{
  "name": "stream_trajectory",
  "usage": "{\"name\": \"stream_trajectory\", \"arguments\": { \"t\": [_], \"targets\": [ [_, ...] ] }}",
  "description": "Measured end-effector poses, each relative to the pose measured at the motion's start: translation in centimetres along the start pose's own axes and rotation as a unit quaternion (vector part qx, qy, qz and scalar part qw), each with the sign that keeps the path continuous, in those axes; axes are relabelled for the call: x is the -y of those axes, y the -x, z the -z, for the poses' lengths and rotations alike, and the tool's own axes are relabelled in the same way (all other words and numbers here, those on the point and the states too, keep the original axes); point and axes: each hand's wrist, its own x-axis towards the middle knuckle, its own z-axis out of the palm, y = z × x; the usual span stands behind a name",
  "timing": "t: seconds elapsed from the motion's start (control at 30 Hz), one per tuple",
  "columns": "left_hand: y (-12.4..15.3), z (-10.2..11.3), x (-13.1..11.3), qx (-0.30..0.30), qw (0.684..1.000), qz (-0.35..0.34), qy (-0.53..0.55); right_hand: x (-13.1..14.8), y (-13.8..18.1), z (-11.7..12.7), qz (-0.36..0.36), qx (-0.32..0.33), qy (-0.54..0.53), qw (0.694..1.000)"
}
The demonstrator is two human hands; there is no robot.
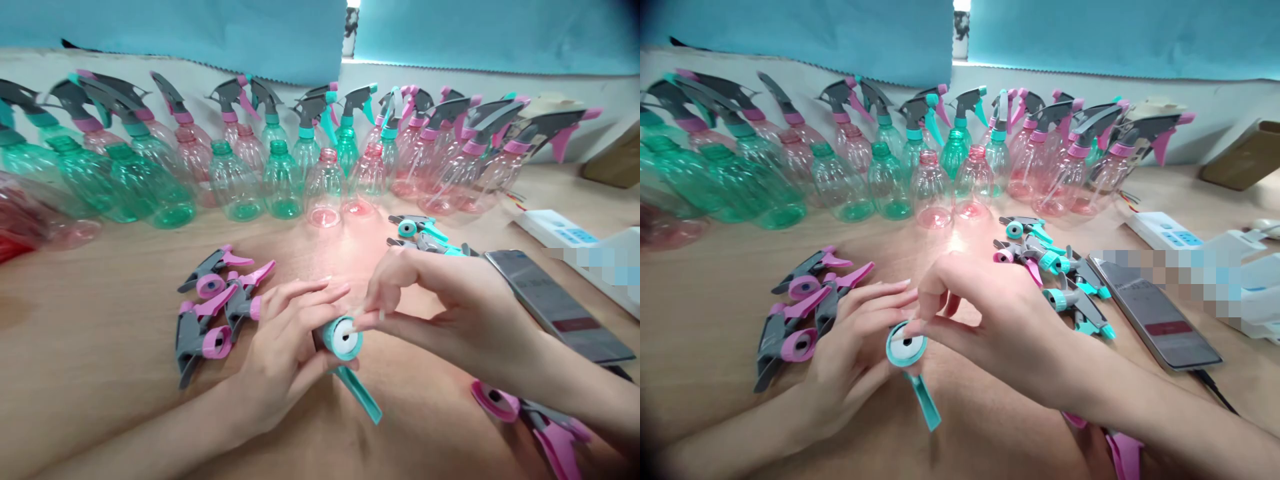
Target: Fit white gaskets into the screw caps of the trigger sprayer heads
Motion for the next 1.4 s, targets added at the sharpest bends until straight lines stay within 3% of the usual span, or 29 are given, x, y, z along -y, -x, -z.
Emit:
{"name": "stream_trajectory", "arguments": {
  "t": [0.33,0.6,1.17,1.4],
  "targets": [
    [0.0,0.3,-0.3,-0.002,0.999,0.01,-0.052,0.7,0.3,0.6,-0.012,0.109,0.073,0.991],
    [0.0,0.4,-0.3,-0.004,0.998,0.009,-0.055,0.6,0.4,0.4,0.014,0.104,0.11,0.988],
    [0.2,0.3,-0.6,0.001,0.998,-0.004,-0.061,0.9,0.8,0.3,-0.004,0.132,0.177,0.975],
    [0.2,0.4,-0.6,-0.012,0.998,0.001,-0.064,0.7,0.7,-0.3,0.015,0.08,0.146,0.986]
  ]
}}
